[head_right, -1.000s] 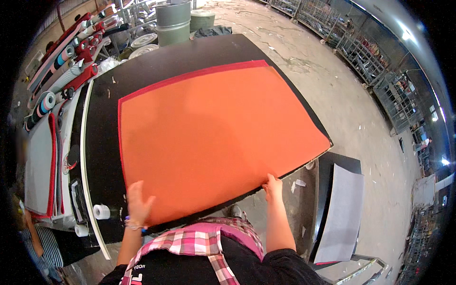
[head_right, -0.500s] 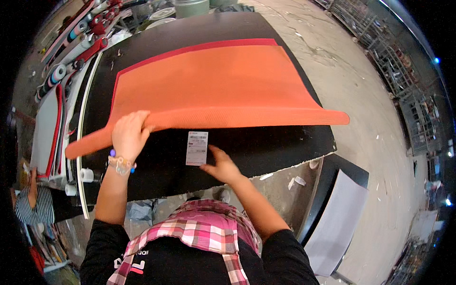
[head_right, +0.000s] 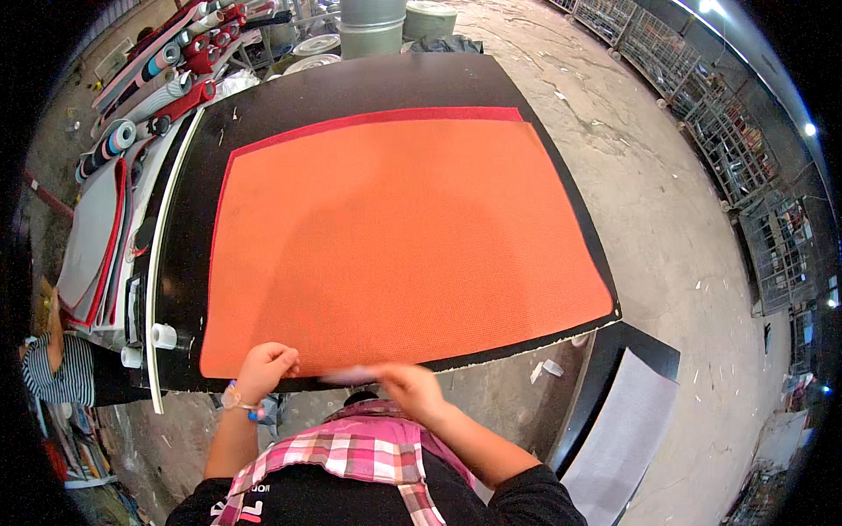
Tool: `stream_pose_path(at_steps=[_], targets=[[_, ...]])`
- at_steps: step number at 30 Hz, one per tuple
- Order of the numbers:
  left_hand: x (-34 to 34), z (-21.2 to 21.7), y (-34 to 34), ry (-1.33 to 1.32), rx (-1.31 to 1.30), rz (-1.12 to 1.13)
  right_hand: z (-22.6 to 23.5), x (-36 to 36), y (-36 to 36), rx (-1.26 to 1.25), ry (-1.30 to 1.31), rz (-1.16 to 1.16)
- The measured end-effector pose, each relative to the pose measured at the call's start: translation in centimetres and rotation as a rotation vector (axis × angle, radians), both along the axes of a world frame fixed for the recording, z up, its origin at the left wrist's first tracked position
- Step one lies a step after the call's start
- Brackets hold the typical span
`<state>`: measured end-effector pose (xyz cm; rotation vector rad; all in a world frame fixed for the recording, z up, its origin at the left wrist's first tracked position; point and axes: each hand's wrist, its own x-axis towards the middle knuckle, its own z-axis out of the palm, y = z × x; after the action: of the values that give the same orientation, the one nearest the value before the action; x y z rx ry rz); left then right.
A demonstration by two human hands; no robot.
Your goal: The person rolls several floor mats, secures them with plastic wrap, and attaches shipping labels. They then spray adhesive onto a large orange mat and press a circular textured backing onto the adhesive surface.
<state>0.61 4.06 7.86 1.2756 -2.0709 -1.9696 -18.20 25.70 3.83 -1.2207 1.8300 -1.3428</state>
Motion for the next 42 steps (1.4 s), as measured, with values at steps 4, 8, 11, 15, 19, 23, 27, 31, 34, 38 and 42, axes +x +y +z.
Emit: stream_pose_path(at_steps=[4, 8, 11, 15, 19, 23, 27, 31, 34, 38, 42], targets=[[-1.5, 2.6, 2.6, 0.327, 0.263, -0.007, 4.5, -1.7, -4.9, -0.461, 0.472, -0.179], [-3.9, 5.7, 2.5, 0.442, 0.046, 0.093, 7.7, 0.2, -7.3, -0.499, 0.506, -0.112], [-4.4, 6.6, 1.4, 0.505, 0.038, 0.101, 7.9, 0.3, -7.7, -0.42, -0.02, -0.211], [-3.9, 7.0, 0.8, 0.477, 0.089, 0.082, 8.0, 0.8, -7.8, -0.257, -0.664, -0.15], [-3.7, 7.0, 0.6, 0.501, 0.152, 0.134, 8.6, 1.2, -9.0, -0.236, -0.697, -0.106], [-4.3, 7.2, 0.7, 0.479, 0.26, 0.157, 7.4, 1.2, -9.3, -0.2, -0.674, -0.097], [-4.1, 4.1, 0.3, 0.314, 0.137, 0.103, 3.4, -0.1, -7.0, 0.039, -0.782, -0.013], [0.5, -0.3, -0.4, 0.2, -0.585, -0.305, -3.6, -2.4, 1.1, 0.478, -1.244, -0.386], [7.9, -6.6, 1.1, -0.02, -1.091, -0.332, -11.4, -5.9, 8.9, 0.096, -1.472, -0.659], [10.1, -10.7, 1.5, -0.271, -1.227, -0.392, -9.0, -11.0, 7.7, -0.039, -1.354, -0.955], [7.5, -10.4, -0.6, -0.334, -1.454, -0.188, -6.9, -14.4, 5.4, -0.161, -1.355, -0.625]])
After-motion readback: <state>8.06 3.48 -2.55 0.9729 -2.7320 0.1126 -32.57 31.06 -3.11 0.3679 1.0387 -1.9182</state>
